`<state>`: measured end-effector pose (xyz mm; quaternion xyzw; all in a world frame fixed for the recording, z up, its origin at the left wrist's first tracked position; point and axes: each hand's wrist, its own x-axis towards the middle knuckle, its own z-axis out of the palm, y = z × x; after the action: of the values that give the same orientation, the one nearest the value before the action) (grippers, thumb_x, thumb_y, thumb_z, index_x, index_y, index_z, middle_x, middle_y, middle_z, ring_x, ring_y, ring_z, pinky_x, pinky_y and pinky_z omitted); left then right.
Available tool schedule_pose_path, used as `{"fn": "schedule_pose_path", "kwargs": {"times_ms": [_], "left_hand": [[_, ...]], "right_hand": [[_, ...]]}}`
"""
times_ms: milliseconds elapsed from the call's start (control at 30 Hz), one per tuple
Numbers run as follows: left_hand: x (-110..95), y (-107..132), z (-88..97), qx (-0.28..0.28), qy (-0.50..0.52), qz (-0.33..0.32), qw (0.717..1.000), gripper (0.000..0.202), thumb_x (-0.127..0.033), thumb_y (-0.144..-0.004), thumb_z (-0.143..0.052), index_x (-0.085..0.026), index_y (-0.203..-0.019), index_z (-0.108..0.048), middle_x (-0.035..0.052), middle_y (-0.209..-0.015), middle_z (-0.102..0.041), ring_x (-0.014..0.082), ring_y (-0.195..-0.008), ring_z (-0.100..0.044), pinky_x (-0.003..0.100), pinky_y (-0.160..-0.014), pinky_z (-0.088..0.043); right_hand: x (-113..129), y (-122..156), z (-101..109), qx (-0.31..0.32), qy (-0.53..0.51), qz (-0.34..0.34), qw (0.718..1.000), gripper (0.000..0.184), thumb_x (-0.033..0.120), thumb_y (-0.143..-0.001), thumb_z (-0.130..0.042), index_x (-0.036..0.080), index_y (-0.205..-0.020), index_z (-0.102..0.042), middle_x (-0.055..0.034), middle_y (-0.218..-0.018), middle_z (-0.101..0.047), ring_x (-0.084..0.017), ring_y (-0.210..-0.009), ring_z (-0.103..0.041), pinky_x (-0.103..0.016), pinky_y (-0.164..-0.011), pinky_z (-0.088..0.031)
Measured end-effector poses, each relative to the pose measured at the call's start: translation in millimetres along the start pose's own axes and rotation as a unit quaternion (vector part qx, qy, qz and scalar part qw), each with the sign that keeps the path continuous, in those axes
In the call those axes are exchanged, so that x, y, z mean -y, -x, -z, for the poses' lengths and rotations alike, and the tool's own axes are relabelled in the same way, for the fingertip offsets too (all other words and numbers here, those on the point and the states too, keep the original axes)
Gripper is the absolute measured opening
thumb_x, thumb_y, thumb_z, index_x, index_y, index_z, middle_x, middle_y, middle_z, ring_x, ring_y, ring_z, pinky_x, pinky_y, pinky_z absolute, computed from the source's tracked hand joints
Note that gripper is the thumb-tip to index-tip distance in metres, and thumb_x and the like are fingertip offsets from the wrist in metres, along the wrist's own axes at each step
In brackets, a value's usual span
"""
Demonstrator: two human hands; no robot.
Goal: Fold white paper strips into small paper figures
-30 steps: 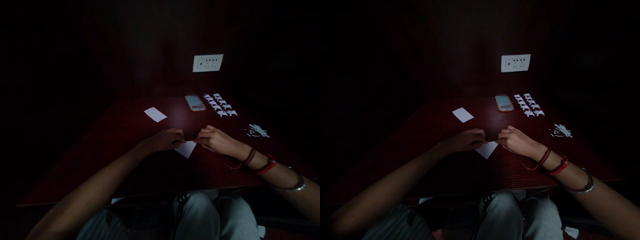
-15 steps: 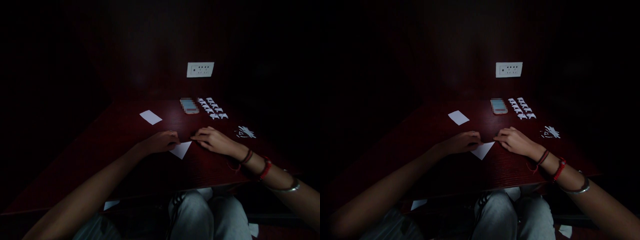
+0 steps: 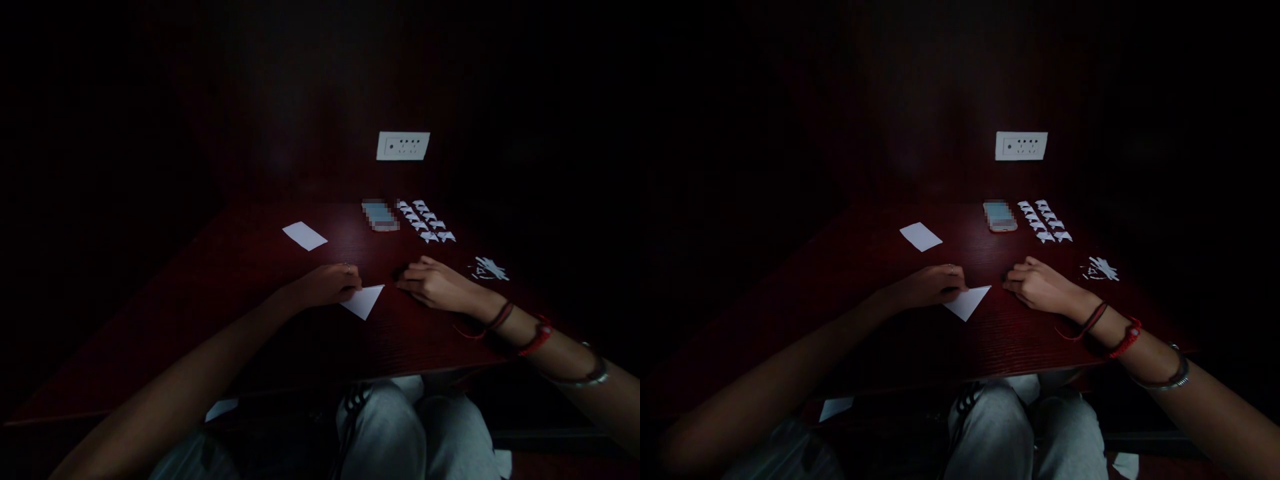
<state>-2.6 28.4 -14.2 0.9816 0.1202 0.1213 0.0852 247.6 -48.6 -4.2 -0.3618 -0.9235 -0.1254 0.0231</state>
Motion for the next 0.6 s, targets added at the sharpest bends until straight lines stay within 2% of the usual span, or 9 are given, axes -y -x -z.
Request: {"fn": "schedule_pose_path", "kwargs": {"times_ms": [100,167,200,267,367,467,600], "left_hand": [[1.2,0.7,-1.1,-0.008,0.002,-0.004,1.000,0.017,-0.015,-0.078,-0.044,-0.020,-0.088,-0.057,0.0005,-0.089,-0.052,0.0111,-0.081,-0.049,0.021,-0.072,-0.036],[1.0,1.0,-1.8,-0.010,-0.002,-0.004,1.000,0.018,-0.015,-0.078,-0.044,-0.020,-0.089,-0.057,0.0004,-0.090,-0.052,0.0108,-0.081,-0.049,0.021,-0.072,-0.036],[0.4,1.3,-2.1,-0.008,-0.007,-0.002,1.000,0.018,-0.015,-0.078,-0.043,-0.020,-0.089,-0.057,0.0004,-0.090,-0.052,0.0107,-0.081,-0.049,0.021,-0.072,-0.036],[-1.9,1.9,-2.9,-0.007,-0.026,0.006,1.000,0.017,-0.015,-0.079,-0.042,-0.019,-0.088,-0.056,0.0005,-0.090,-0.052,0.0109,-0.082,-0.049,0.021,-0.073,-0.036],[-6.5,3.4,-3.7,-0.013,-0.066,0.017,0.998,0.015,-0.017,-0.080,-0.041,-0.019,-0.087,-0.055,0.0005,-0.089,-0.051,0.0116,-0.081,-0.049,0.022,-0.074,-0.036],[-9.6,4.6,-3.3,-0.015,-0.086,0.026,0.996,0.014,-0.018,-0.080,-0.041,-0.019,-0.086,-0.054,0.0004,-0.088,-0.051,0.0121,-0.080,-0.048,0.024,-0.074,-0.035],[-11.2,4.6,-3.0,-0.036,-0.033,0.081,0.996,0.012,-0.024,-0.079,-0.044,-0.019,-0.084,-0.053,0.0001,-0.085,-0.050,0.0123,-0.078,-0.048,0.023,-0.069,-0.037]], "right_hand": [[2.9,-5.5,1.5,-0.050,-0.097,-0.063,0.992,0.026,0.018,-0.080,-0.041,0.018,-0.101,-0.057,-0.0059,-0.096,-0.058,-0.016,-0.087,-0.050,-0.032,-0.077,-0.034],[8.3,-18.0,1.5,-0.087,-0.174,-0.114,0.974,0.026,0.020,-0.081,-0.039,0.017,-0.099,-0.057,-0.0063,-0.094,-0.058,-0.014,-0.085,-0.052,-0.028,-0.075,-0.037],[11.4,-26.0,1.1,-0.084,-0.208,-0.125,0.966,0.025,0.023,-0.081,-0.040,0.016,-0.096,-0.059,-0.0061,-0.091,-0.058,-0.013,-0.081,-0.053,-0.026,-0.073,-0.039],[16.5,-42.4,-0.7,-0.056,-0.238,-0.143,0.959,0.019,0.025,-0.077,-0.047,0.015,-0.087,-0.061,-0.0052,-0.083,-0.059,-0.013,-0.074,-0.054,-0.024,-0.069,-0.040],[19.4,-60.0,-3.8,-0.013,-0.234,-0.165,0.958,0.011,0.017,-0.071,-0.052,0.014,-0.076,-0.061,-0.0044,-0.075,-0.059,-0.012,-0.069,-0.054,-0.023,-0.065,-0.040],[17.6,-66.2,-4.6,0.038,-0.249,-0.179,0.951,0.010,0.012,-0.068,-0.052,0.014,-0.072,-0.061,-0.0036,-0.073,-0.060,-0.012,-0.068,-0.054,-0.022,-0.064,-0.039],[16.8,-66.1,-2.2,0.086,-0.252,-0.200,0.943,0.010,0.013,-0.068,-0.051,0.015,-0.071,-0.060,-0.0031,-0.074,-0.062,-0.012,-0.068,-0.055,-0.020,-0.061,-0.039]]}}
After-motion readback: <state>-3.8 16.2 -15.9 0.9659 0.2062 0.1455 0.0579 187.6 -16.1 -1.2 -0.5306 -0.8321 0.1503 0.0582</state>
